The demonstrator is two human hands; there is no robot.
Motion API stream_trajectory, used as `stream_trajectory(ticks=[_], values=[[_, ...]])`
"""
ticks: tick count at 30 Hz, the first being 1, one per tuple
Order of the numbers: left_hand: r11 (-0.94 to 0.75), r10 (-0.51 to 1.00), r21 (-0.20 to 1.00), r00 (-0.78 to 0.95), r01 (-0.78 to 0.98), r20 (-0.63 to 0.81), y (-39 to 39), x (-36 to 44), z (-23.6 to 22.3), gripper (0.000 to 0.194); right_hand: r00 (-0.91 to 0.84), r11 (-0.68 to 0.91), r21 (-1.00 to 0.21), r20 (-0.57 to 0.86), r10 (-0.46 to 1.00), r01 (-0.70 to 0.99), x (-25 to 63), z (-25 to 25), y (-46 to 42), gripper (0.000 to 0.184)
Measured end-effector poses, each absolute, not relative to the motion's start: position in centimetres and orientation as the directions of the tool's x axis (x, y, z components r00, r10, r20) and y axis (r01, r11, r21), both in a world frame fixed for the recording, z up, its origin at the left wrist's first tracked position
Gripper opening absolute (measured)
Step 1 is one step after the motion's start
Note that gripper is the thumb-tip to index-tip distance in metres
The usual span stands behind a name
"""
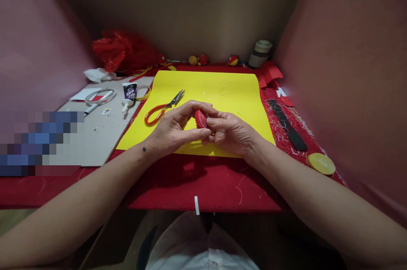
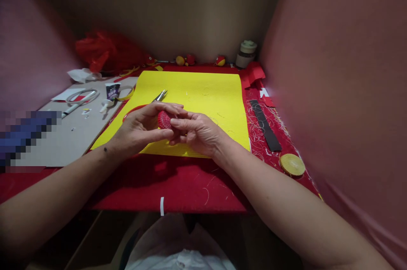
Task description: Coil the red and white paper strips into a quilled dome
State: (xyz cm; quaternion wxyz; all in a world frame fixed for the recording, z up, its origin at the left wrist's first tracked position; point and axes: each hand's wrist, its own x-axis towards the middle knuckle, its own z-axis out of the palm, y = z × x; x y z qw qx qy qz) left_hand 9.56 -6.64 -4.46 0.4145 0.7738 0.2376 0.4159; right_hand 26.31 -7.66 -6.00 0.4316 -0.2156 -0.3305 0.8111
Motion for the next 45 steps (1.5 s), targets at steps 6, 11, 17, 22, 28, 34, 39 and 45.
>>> stream_trajectory(ticks=[6,11,17,22,28,34,39,45], values=[[-0.463,0.732,0.887,0.569,0.012,0.374,-6.47,9.52,-4.34,0.028,-0.545,-0.388,-0.734,-0.029,0.838,-0.558,26.29,-6.48,-7.35,0.019],[-0.477,0.73,0.878,0.574,0.037,0.372,-6.52,9.42,-4.19,0.033,-0.544,-0.389,-0.745,-0.043,0.838,-0.542,26.42,-6.45,-7.38,0.02],[-0.443,0.721,0.897,0.593,-0.003,0.358,-6.19,9.37,-4.41,0.037,-0.521,-0.413,-0.706,-0.074,0.851,-0.575,26.1,-5.92,-7.83,0.025],[-0.421,0.695,0.907,0.635,-0.021,0.337,-5.79,9.3,-4.9,0.039,-0.497,-0.398,-0.698,-0.07,0.865,-0.595,25.7,-6.05,-7.7,0.021],[-0.418,0.692,0.908,0.638,-0.027,0.337,-5.77,9.25,-5.06,0.04,-0.502,-0.411,-0.696,-0.084,0.861,-0.589,25.79,-6.18,-7.58,0.022],[-0.301,0.732,0.949,0.614,-0.096,0.295,-5.8,9.33,-4.95,0.039,-0.51,-0.423,-0.648,-0.061,0.858,-0.634,25.91,-6.23,-7.63,0.024],[-0.231,0.731,0.959,0.621,-0.164,0.282,-5.92,9.52,-4.98,0.037,-0.512,-0.435,-0.631,-0.069,0.856,-0.642,25.78,-6.46,-7.49,0.02],[-0.206,0.728,0.958,0.623,-0.198,0.285,-5.95,9.5,-4.97,0.037,-0.551,-0.443,-0.633,-0.031,0.834,-0.635,25.8,-6.48,-7.38,0.02]])
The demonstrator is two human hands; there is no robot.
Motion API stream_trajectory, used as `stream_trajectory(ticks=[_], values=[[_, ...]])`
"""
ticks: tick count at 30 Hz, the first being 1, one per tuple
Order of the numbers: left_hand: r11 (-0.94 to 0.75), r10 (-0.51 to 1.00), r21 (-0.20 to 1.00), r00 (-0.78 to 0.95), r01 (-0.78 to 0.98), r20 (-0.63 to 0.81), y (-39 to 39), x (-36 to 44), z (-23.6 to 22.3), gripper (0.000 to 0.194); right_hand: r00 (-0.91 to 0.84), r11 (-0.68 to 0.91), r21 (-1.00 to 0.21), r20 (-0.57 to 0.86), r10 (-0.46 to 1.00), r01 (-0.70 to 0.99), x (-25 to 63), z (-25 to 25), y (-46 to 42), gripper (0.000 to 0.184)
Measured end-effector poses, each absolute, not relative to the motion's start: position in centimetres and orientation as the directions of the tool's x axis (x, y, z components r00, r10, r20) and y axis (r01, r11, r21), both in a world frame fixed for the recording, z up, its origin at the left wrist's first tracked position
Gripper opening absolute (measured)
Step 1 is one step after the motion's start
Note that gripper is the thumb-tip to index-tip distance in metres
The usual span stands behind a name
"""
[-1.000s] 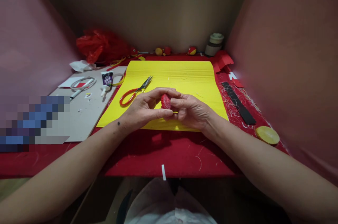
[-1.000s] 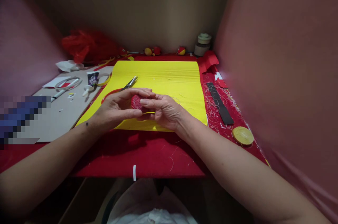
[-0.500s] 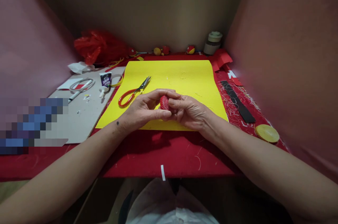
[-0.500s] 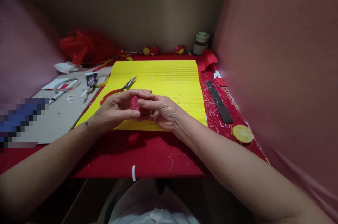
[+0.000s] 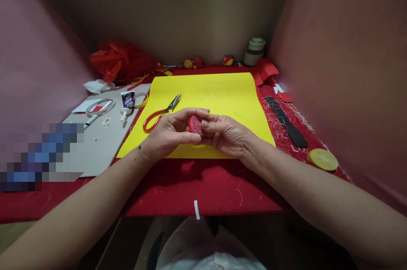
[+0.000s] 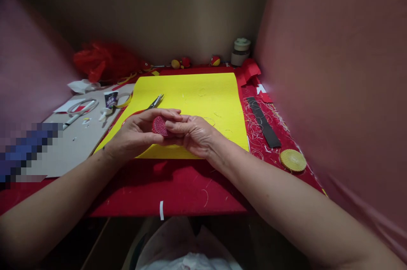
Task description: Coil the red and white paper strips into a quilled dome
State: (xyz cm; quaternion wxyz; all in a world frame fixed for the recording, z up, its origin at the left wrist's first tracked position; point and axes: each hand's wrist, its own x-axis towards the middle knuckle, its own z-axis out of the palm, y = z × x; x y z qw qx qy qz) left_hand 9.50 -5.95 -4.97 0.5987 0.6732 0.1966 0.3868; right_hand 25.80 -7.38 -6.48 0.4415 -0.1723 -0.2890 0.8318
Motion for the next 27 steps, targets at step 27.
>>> stream_trajectory(ticks=[27], values=[[-0.031,0.891,0.955,0.424,-0.294,0.16,-5.38,9.28,-5.05,0.037,-0.152,0.196,-0.947,0.239,0.959,-0.254,26.25,-6.21,-7.4,0.067]])
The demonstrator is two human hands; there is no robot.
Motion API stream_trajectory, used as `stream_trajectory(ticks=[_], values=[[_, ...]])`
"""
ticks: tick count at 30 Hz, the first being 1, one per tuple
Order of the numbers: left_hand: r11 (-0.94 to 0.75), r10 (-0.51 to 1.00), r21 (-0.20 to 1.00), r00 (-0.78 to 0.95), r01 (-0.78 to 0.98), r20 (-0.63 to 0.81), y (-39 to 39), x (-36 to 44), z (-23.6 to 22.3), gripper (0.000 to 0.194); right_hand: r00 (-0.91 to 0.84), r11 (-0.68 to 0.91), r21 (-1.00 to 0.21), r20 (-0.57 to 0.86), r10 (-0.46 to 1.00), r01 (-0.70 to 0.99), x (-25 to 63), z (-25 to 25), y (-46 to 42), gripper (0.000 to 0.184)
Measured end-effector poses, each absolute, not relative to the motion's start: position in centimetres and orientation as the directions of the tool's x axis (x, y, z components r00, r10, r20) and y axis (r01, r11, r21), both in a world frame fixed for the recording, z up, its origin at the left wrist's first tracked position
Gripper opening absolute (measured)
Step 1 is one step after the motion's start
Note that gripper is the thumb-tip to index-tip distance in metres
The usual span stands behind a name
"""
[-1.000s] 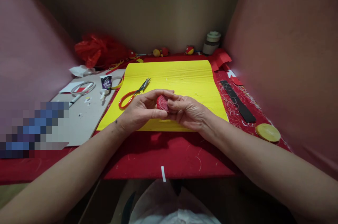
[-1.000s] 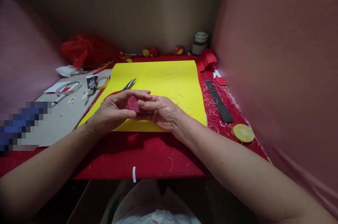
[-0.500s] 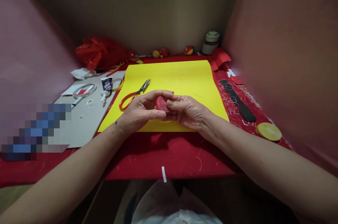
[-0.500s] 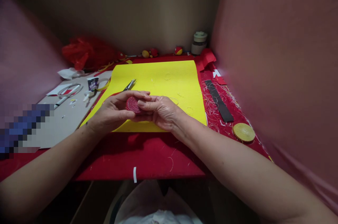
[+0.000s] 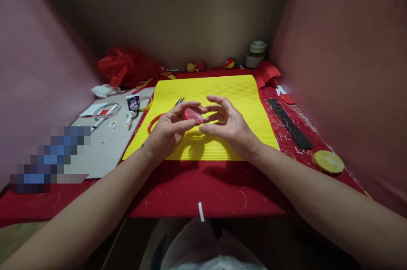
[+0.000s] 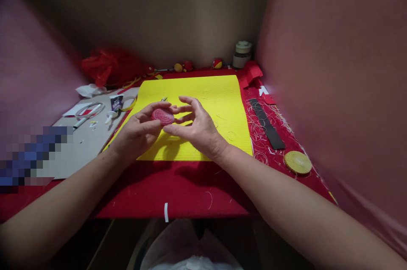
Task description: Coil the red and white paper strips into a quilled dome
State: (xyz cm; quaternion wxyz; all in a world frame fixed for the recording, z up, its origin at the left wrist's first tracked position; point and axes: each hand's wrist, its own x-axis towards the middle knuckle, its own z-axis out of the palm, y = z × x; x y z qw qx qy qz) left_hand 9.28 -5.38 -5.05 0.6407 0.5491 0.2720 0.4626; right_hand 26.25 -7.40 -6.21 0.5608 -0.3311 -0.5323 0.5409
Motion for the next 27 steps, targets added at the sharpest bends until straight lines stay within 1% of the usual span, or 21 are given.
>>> stream_trajectory(ticks=[1,2,4,6,8,10,13,16,18,21,27], values=[[-0.008,0.896,0.955,0.421,-0.297,0.138,-5.3,9.29,-5.08,0.038,-0.123,0.316,-0.939,0.332,0.935,-0.132,26.25,-6.17,-7.49,0.074],[0.02,0.897,0.955,0.428,-0.296,0.114,-5.24,9.31,-5.14,0.04,-0.119,0.421,-0.907,0.42,0.899,-0.018,26.26,-6.17,-7.58,0.077],[0.063,0.887,0.954,0.455,-0.292,0.08,-5.18,9.36,-5.31,0.044,-0.158,0.562,-0.816,0.542,0.825,0.135,26.26,-6.28,-7.67,0.07],[0.081,0.876,0.952,0.476,-0.295,0.073,-5.19,9.42,-5.47,0.047,-0.228,0.631,-0.756,0.592,0.773,0.177,26.22,-6.49,-7.62,0.059],[0.09,0.876,0.95,0.477,-0.299,0.067,-5.25,9.47,-5.56,0.048,-0.268,0.653,-0.742,0.605,0.75,0.152,26.14,-6.68,-7.49,0.048],[0.102,0.885,0.951,0.464,-0.291,0.047,-5.31,9.52,-5.56,0.05,-0.282,0.615,-0.784,0.573,0.77,0.085,26.06,-6.71,-7.39,0.042],[0.11,0.882,0.961,0.471,-0.255,0.025,-5.35,9.58,-5.45,0.052,-0.31,0.488,-0.872,0.473,0.825,-0.033,26.02,-6.43,-7.43,0.04],[0.087,0.875,0.972,0.483,-0.22,0.03,-5.31,9.62,-5.4,0.051,-0.326,0.389,-0.916,0.4,0.857,-0.102,26.01,-6.11,-7.6,0.036],[0.076,0.88,0.976,0.474,-0.204,0.031,-5.28,9.63,-5.45,0.051,-0.338,0.298,-0.945,0.326,0.883,-0.135,25.94,-6.09,-7.67,0.034],[0.077,0.886,0.978,0.464,-0.194,0.022,-5.25,9.63,-5.59,0.05,-0.342,0.185,-0.963,0.244,0.908,-0.194,25.76,-6.28,-7.65,0.032],[0.066,0.888,0.982,0.459,-0.178,0.024,-5.37,9.69,-5.77,0.048,-0.333,0.131,-0.953,0.221,0.917,-0.273,25.53,-6.58,-7.55,0.029]])
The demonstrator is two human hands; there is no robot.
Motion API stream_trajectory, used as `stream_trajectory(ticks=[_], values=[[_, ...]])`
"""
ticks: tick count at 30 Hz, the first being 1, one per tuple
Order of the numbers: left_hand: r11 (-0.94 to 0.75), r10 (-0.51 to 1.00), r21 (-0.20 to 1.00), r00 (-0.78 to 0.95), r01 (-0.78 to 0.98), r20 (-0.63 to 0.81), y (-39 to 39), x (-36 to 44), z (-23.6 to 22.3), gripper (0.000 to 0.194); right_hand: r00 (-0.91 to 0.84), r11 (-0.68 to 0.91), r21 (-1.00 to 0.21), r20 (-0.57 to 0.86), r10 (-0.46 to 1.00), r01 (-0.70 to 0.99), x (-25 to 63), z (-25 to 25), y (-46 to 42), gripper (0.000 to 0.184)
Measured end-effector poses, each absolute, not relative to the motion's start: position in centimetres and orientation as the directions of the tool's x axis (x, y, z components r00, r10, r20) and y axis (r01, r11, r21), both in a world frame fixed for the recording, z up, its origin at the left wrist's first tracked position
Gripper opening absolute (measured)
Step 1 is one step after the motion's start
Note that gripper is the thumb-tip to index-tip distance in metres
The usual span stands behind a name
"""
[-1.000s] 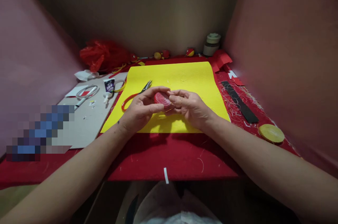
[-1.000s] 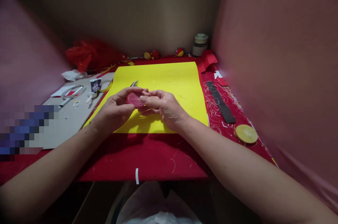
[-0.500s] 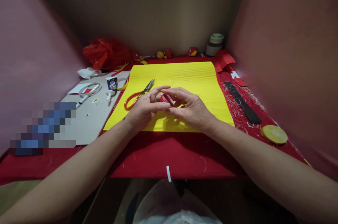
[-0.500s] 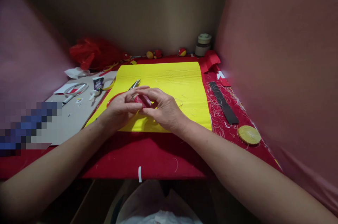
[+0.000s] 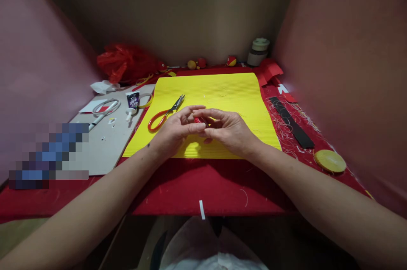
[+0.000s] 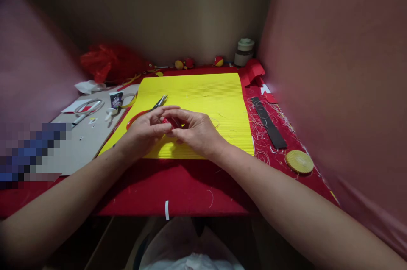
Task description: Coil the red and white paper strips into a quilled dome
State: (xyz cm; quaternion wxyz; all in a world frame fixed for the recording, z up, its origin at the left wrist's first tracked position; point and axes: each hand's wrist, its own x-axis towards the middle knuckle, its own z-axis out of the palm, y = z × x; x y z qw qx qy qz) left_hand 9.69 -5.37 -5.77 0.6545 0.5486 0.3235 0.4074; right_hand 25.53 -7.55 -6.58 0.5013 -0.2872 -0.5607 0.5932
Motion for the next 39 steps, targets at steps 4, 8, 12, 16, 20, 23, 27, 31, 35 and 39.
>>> stream_trajectory(ticks=[4,8,12,16,20,23,27,31,35,39], values=[[0.065,0.891,0.978,0.453,-0.196,0.031,-5.4,9.7,-5.9,0.048,-0.325,0.127,-0.953,0.216,0.921,-0.276,25.5,-6.6,-7.6,0.027],[0.059,0.881,0.978,0.471,-0.2,0.043,-5.4,9.8,-5.9,0.046,-0.331,0.122,-0.955,0.211,0.92,-0.269,25.5,-6.4,-7.7,0.026],[0.013,0.868,0.986,0.491,-0.168,0.072,-5.4,9.7,-5.9,0.04,-0.308,0.15,-0.949,0.235,0.922,-0.276,25.5,-6.1,-7.8,0.024],[-0.071,0.896,0.995,0.434,-0.072,0.096,-5.3,9.3,-5.9,0.046,-0.269,0.156,-0.97,0.203,0.941,-0.184,25.7,-6.0,-7.9,0.025],[-0.229,0.915,0.972,0.329,-0.054,0.234,-5.3,9.1,-5.7,0.037,-0.214,0.151,-0.977,0.181,0.96,-0.148,25.8,-6.2,-7.7,0.03],[-0.283,0.904,0.958,0.32,-0.052,0.284,-5.6,9.3,-5.3,0.025,-0.201,0.141,-0.982,0.165,0.966,-0.127,25.9,-6.4,-7.6,0.032],[-0.304,0.901,0.953,0.323,-0.008,0.29,-6.0,9.5,-5.0,0.016,-0.208,0.132,-0.987,0.148,0.967,-0.088,25.8,-6.4,-7.6,0.032],[-0.49,0.851,0.858,0.298,0.156,0.432,-5.9,9.3,-4.8,0.011,-0.212,0.111,-0.991,0.125,0.969,-0.08,25.8,-6.5,-7.6,0.031],[-0.598,0.79,0.767,0.335,0.234,0.514,-6.0,9.3,-4.8,0.011,-0.221,0.077,-0.993,0.095,0.971,-0.09,25.7,-6.5,-7.6,0.031],[-0.659,0.747,0.696,0.35,0.285,0.564,-6.5,9.5,-5.0,0.01,-0.241,0.048,-0.995,0.067,0.968,-0.087,25.8,-6.4,-7.6,0.029]])
